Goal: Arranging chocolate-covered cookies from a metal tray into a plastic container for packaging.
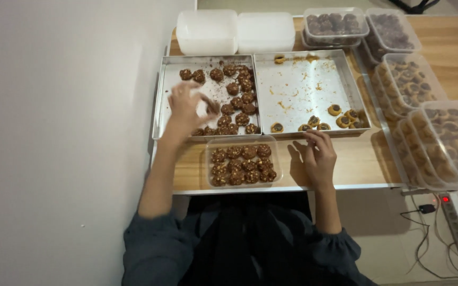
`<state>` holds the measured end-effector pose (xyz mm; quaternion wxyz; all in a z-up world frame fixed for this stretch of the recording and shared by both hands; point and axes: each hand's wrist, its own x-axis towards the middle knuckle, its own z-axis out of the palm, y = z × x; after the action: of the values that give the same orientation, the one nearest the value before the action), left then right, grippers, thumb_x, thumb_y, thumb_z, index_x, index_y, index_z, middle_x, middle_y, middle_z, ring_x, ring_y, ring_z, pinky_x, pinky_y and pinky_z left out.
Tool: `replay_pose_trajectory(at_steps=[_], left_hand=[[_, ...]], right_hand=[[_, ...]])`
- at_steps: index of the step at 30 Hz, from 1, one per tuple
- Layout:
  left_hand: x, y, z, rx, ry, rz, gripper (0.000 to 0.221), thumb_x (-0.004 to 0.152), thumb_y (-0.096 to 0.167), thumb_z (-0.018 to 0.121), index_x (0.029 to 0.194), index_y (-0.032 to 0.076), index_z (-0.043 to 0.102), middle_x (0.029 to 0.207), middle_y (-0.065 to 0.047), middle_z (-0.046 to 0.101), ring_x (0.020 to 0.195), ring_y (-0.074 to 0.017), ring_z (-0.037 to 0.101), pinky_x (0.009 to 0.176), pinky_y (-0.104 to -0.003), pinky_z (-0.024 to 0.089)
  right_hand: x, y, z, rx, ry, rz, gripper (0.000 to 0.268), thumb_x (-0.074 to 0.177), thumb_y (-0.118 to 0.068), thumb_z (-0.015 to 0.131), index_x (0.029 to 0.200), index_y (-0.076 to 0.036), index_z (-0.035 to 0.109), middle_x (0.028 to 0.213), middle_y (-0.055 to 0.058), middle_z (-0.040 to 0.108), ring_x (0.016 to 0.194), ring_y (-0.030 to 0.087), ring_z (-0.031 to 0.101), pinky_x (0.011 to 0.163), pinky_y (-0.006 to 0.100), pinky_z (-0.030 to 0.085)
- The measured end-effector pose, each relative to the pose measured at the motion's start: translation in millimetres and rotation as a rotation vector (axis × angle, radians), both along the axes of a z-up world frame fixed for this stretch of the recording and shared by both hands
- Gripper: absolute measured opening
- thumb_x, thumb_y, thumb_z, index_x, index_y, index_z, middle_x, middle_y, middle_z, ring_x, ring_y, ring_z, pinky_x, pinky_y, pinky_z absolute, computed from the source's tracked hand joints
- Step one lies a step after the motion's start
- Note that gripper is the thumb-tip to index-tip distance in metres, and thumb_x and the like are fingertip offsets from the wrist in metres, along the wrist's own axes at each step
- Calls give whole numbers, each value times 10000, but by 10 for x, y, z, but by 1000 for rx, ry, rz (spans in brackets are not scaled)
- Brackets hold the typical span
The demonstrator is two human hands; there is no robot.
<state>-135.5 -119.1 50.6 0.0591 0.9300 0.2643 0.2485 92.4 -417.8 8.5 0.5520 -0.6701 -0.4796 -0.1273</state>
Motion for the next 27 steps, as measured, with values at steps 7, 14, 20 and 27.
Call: replay_pose_trajectory(at_steps=[7, 14, 20, 27], left_hand=[[-390, -1068, 216, -162, 192, -92, 442, 766, 350, 860, 1006, 11, 709, 1340, -203, 522, 1347, -443, 318, 1072, -635, 288], [-371, -1025, -217, -15, 193, -6, 489, 749, 411, 860, 971, 13, 681, 1352, -196, 469, 1354, -428, 261, 1056, -596, 209], [-379, -1042, -194, -9, 192, -18, 476, 724, 335, 878, 1002, -14, 714, 1345, -229, 477, 1341, -453, 272, 1041, -597, 226], [-432, -1079, 159, -207, 207, -22, 449, 764, 356, 845, 1025, 7, 737, 1349, -249, 512, 1362, -452, 293, 1076, -622, 236]], right_hand=[[-62, 17, 36, -16, 25, 9, 294, 947, 178, 556, 1093, 19, 756, 1092, 185, 684, 909, 336, 688, 791, 406, 588], [-56, 12, 17, -35, 75, 24, 292, 951, 188, 551, 1116, 40, 741, 1109, 210, 668, 912, 346, 677, 764, 418, 608], [-47, 11, 17, -36, 76, 25, 294, 959, 180, 548, 1125, 34, 741, 1103, 205, 663, 916, 341, 672, 757, 420, 612], [-64, 0, 50, -39, 40, 15, 293, 957, 173, 557, 1113, 16, 749, 1097, 181, 671, 921, 329, 677, 771, 410, 602]])
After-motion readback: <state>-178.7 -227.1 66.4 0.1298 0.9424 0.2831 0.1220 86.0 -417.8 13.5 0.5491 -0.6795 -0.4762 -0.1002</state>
